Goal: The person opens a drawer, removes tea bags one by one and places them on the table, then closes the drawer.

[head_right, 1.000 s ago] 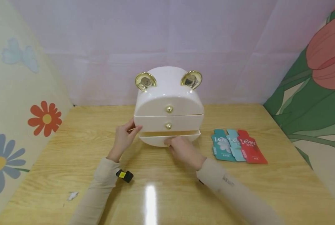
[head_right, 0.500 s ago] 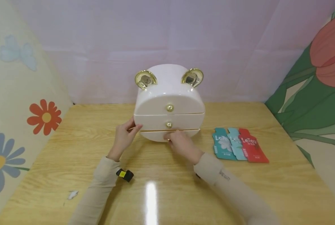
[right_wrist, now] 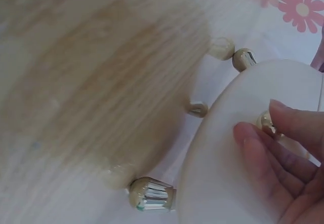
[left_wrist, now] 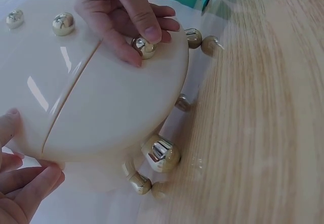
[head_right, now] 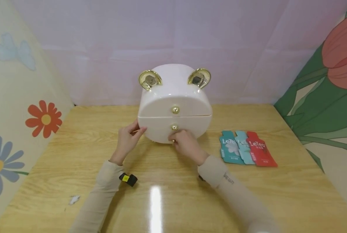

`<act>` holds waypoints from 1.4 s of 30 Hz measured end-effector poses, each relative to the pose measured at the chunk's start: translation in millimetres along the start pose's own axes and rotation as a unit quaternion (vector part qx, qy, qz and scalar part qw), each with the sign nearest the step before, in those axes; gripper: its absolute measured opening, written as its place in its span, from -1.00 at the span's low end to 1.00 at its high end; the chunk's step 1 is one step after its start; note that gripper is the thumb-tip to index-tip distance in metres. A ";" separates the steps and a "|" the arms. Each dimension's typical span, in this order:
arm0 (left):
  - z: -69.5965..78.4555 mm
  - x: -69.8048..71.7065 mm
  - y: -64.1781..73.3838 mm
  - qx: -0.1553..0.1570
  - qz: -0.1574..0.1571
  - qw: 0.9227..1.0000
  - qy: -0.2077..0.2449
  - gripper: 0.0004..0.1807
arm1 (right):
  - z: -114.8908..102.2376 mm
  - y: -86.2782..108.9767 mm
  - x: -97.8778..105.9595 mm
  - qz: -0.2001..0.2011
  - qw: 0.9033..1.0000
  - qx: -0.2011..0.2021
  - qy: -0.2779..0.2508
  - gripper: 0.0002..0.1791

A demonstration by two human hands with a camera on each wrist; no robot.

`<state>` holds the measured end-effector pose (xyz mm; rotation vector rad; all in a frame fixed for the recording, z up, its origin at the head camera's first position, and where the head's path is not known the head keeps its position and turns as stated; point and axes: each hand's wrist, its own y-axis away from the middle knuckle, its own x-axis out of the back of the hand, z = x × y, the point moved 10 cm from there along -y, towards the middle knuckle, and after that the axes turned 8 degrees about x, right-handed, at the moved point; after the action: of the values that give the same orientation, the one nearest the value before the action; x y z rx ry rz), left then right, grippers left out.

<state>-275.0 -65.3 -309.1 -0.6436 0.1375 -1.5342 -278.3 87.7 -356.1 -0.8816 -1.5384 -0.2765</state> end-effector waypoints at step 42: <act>-23.6 -6.2 -2.8 0.033 0.015 0.999 0.023 -0.53 | 1.0 4.5 -3.7 0.004 0.998 0.058 0.025 -0.79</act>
<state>-288.9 -66.3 -329.3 -0.5511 0.1296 -1.5180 -276.3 90.0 -361.2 -0.7841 -1.4889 -0.2013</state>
